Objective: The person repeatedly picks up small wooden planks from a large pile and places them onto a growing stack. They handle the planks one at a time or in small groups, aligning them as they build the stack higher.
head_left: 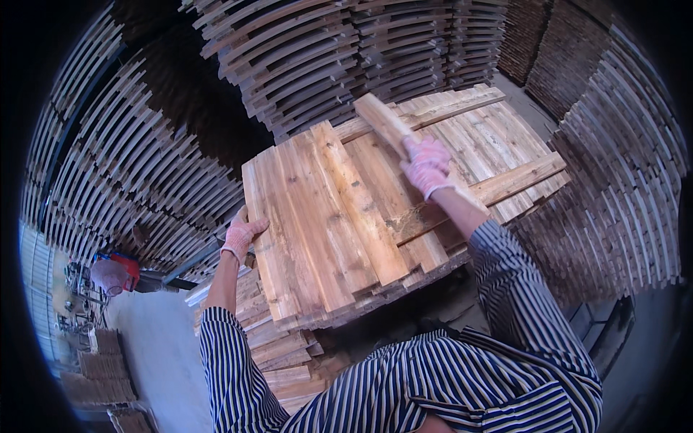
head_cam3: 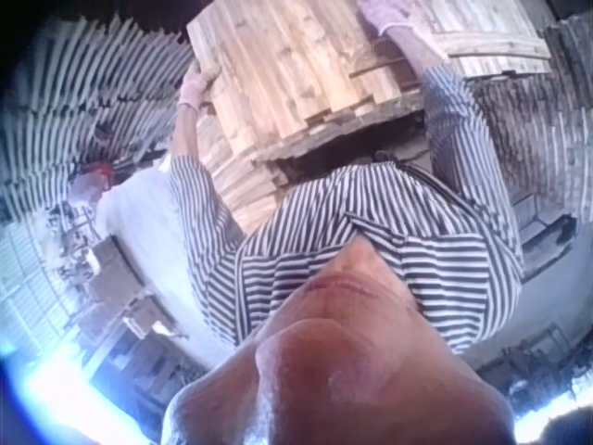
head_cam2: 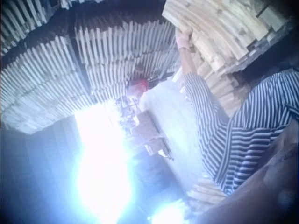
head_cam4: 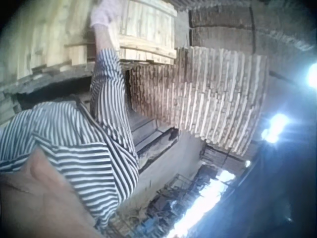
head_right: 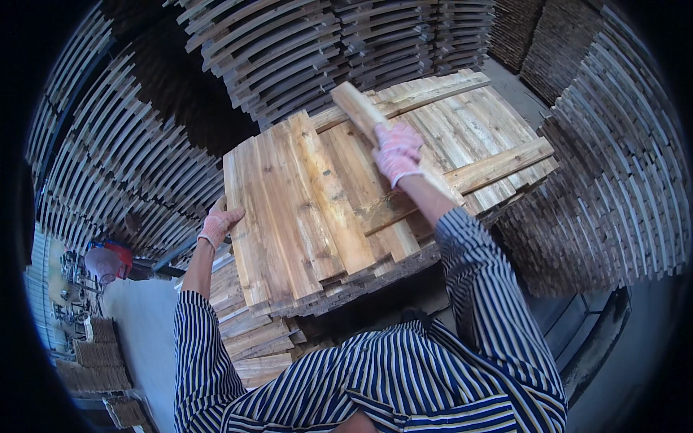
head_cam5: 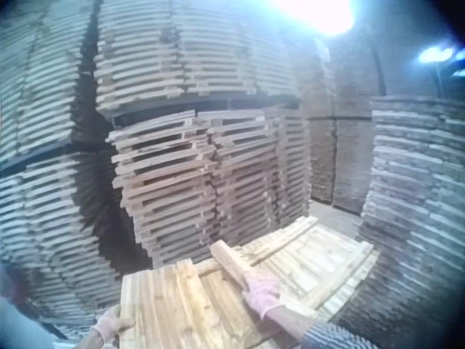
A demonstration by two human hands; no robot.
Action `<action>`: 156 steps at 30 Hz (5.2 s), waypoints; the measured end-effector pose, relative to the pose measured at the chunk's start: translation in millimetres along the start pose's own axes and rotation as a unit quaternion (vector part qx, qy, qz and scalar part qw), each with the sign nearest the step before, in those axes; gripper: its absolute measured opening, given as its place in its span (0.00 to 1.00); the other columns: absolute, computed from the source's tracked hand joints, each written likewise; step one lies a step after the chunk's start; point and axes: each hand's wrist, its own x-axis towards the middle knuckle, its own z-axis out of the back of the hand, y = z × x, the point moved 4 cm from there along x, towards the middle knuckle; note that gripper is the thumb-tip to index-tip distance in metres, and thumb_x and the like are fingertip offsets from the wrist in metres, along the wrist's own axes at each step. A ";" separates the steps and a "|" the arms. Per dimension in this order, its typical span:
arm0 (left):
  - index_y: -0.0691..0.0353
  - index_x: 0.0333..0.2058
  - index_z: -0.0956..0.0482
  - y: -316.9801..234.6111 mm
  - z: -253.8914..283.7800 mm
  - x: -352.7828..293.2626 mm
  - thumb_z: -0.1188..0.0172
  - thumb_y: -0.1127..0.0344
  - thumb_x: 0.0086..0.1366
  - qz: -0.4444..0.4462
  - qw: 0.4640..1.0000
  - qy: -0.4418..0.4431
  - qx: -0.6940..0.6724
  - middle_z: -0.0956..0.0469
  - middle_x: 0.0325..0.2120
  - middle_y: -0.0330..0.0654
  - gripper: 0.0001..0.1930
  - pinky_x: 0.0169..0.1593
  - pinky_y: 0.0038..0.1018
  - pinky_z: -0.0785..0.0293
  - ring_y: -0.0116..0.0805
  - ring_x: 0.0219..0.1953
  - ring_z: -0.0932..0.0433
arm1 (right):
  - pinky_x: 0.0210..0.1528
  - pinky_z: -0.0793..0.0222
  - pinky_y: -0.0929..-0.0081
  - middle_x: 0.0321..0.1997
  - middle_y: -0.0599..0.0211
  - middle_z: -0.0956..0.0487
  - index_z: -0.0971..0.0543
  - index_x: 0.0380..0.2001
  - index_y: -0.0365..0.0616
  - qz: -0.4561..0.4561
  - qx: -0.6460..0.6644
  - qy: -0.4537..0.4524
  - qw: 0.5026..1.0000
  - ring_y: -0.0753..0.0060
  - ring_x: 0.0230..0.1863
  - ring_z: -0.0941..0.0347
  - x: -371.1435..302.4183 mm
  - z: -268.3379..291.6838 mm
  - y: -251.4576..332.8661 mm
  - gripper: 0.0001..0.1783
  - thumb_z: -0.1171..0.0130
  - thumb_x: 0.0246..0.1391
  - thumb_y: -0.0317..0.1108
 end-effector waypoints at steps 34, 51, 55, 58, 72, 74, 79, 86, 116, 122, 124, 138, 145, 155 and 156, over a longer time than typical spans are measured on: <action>0.67 0.50 0.18 9.2 2.5 -27.0 0.29 0.39 0.54 0.062 0.939 -0.246 0.232 0.18 0.46 0.53 0.36 0.46 0.39 0.21 0.44 0.44 0.18 | 0.77 0.51 0.57 0.75 0.38 0.40 0.39 0.71 0.32 0.026 0.196 0.195 0.961 0.40 0.75 0.44 -23.5 -69.2 -2.0 0.41 0.57 0.70 0.57; 0.66 0.72 0.51 393.2 -203.7 -515.2 0.32 0.31 0.54 0.643 0.406 -0.644 -0.088 0.48 0.72 0.64 0.61 0.72 0.44 0.42 0.61 0.75 0.51 | 0.61 0.26 0.67 0.56 0.57 0.20 0.22 0.60 0.41 0.505 0.432 0.399 0.631 0.61 0.56 0.22 -320.2 13.2 209.1 0.23 0.37 0.61 0.28; 0.71 0.66 0.40 467.8 -225.9 -569.2 0.25 0.41 0.53 0.465 0.374 -0.718 -0.357 0.38 0.66 0.71 0.53 0.69 0.46 0.36 0.63 0.68 0.36 | 0.64 0.30 0.72 0.56 0.63 0.20 0.25 0.63 0.40 0.428 0.409 0.580 0.559 0.70 0.56 0.24 -373.9 -44.0 233.7 0.25 0.41 0.62 0.21; 0.72 0.63 0.37 473.6 -215.3 -583.5 0.27 0.47 0.56 0.403 0.470 -0.677 -0.399 0.32 0.61 0.66 0.46 0.64 0.43 0.31 0.58 0.62 0.30 | 0.63 0.30 0.72 0.56 0.62 0.21 0.26 0.63 0.40 0.463 0.367 0.600 0.539 0.69 0.58 0.24 -407.2 -70.1 260.4 0.26 0.40 0.61 0.23; 0.67 0.52 0.24 301.6 -241.6 -488.0 0.25 0.57 0.59 0.238 0.533 -0.750 -0.311 0.16 0.40 0.44 0.28 0.46 0.33 0.21 0.31 0.39 0.19 | 0.73 0.41 0.63 0.72 0.35 0.36 0.53 0.75 0.30 0.510 0.086 0.732 0.444 0.46 0.72 0.36 -599.9 -111.2 392.9 0.72 0.27 0.43 0.66; 0.68 0.55 0.26 282.2 -220.4 -482.2 0.25 0.55 0.60 0.178 0.592 -0.718 -0.320 0.17 0.44 0.44 0.31 0.51 0.32 0.23 0.31 0.46 0.20 | 0.71 0.37 0.64 0.70 0.38 0.33 0.51 0.74 0.29 0.422 0.188 0.746 0.480 0.50 0.70 0.35 -590.8 -151.8 394.9 0.69 0.20 0.41 0.52; 0.67 0.66 0.32 380.2 -182.2 -470.2 0.35 0.51 0.70 0.070 0.498 -0.770 -0.393 0.23 0.54 0.45 0.34 0.60 0.29 0.28 0.34 0.55 0.25 | 0.66 0.32 0.67 0.68 0.44 0.30 0.47 0.74 0.30 0.417 0.303 0.729 0.450 0.57 0.67 0.32 -556.9 -167.6 483.6 0.61 0.21 0.46 0.44; 0.54 0.71 0.41 519.7 -150.6 -424.8 0.40 0.26 0.60 -0.007 0.202 -0.506 -0.838 0.40 0.69 0.53 0.51 0.71 0.51 0.45 0.52 0.68 0.39 | 0.77 0.50 0.58 0.80 0.42 0.49 0.54 0.78 0.46 0.493 0.142 0.677 0.527 0.45 0.79 0.51 -628.2 -263.4 542.9 0.70 0.28 0.43 0.68; 0.76 0.72 0.52 354.3 -60.6 -521.7 0.28 0.31 0.51 0.328 0.551 -0.685 -0.346 0.31 0.64 0.62 0.66 0.69 0.32 0.36 0.48 0.66 0.30 | 0.60 0.22 0.49 0.60 0.49 0.22 0.36 0.69 0.40 0.094 0.298 0.907 0.283 0.47 0.57 0.22 -560.4 -245.2 354.6 0.41 0.31 0.56 0.38; 0.71 0.55 0.22 388.6 -51.3 -491.8 0.28 0.45 0.52 0.216 0.593 -0.630 -0.452 0.16 0.37 0.52 0.39 0.45 0.35 0.21 0.42 0.37 0.16 | 0.55 0.20 0.44 0.54 0.47 0.19 0.30 0.64 0.38 -0.113 0.170 0.964 0.172 0.44 0.51 0.19 -520.6 -173.0 383.1 0.34 0.32 0.58 0.41; 0.65 0.49 0.18 394.6 -69.6 -483.7 0.32 0.49 0.57 0.097 0.598 -0.568 -0.557 0.15 0.37 0.49 0.28 0.44 0.38 0.20 0.42 0.35 0.17 | 0.53 0.18 0.47 0.52 0.50 0.19 0.31 0.63 0.38 -0.066 0.184 0.962 0.188 0.48 0.48 0.18 -518.2 -165.7 375.9 0.34 0.31 0.58 0.39; 0.63 0.54 0.19 201.2 -43.6 -437.6 0.43 0.62 0.71 -0.130 0.616 -0.595 -0.499 0.17 0.52 0.41 0.18 0.60 0.34 0.24 0.34 0.53 0.19 | 0.69 0.35 0.65 0.66 0.41 0.28 0.54 0.76 0.36 0.457 0.413 0.588 0.525 0.51 0.68 0.30 -359.4 2.0 377.5 0.69 0.23 0.41 0.56; 0.64 0.58 0.24 -40.0 -7.0 -367.6 0.41 0.58 0.69 -0.419 0.779 -0.279 -0.374 0.20 0.52 0.44 0.22 0.57 0.37 0.22 0.36 0.53 0.20 | 0.70 0.37 0.66 0.65 0.56 0.28 0.41 0.72 0.39 0.430 0.607 0.396 0.538 0.62 0.68 0.34 -182.6 195.5 328.8 0.60 0.19 0.41 0.47; 0.63 0.55 0.25 -201.3 -94.9 -221.0 0.22 0.69 0.52 -0.491 0.854 -0.113 -0.131 0.17 0.45 0.43 0.32 0.53 0.32 0.20 0.35 0.47 0.17 | 0.67 0.32 0.64 0.64 0.50 0.27 0.44 0.71 0.45 0.372 0.601 0.164 0.688 0.61 0.65 0.30 -58.8 113.6 204.6 0.60 0.18 0.38 0.45; 0.63 0.54 0.24 -208.4 -110.0 -210.5 0.22 0.66 0.53 -0.493 0.855 -0.112 -0.112 0.17 0.46 0.42 0.30 0.54 0.32 0.20 0.34 0.47 0.18 | 0.68 0.33 0.63 0.64 0.49 0.28 0.45 0.71 0.44 0.345 0.610 0.181 0.690 0.60 0.66 0.31 -55.6 117.4 192.7 0.61 0.19 0.39 0.46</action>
